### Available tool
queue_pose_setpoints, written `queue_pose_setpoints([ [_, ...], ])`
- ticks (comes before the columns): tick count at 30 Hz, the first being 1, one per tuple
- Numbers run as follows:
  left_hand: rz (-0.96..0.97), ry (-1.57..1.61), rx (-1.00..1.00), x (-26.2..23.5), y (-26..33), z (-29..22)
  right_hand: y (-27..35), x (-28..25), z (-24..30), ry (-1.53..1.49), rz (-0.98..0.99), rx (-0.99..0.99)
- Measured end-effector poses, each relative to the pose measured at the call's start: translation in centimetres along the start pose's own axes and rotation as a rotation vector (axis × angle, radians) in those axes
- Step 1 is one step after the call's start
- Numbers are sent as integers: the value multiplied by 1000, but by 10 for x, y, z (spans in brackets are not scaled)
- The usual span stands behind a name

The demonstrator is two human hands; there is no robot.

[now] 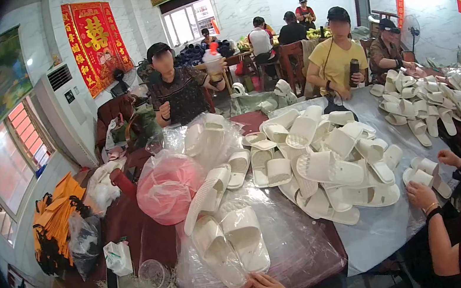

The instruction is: Inspecting and organizing white rubber shoe components at a factory table.

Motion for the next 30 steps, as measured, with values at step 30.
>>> queue_pose_setpoints([
  [30,-448,-129,58,15,3,-5,14,-16,15,10,-202,56],
])
Point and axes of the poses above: each hand's wrist, its own y-axis away from the middle knuckle, its own x-axis out of the palm, z = x × y, the point moved 5 cm from there along -y, towards the middle knuckle, and after that the axes turned 14 degrees about -x, right-handed, at the moved point
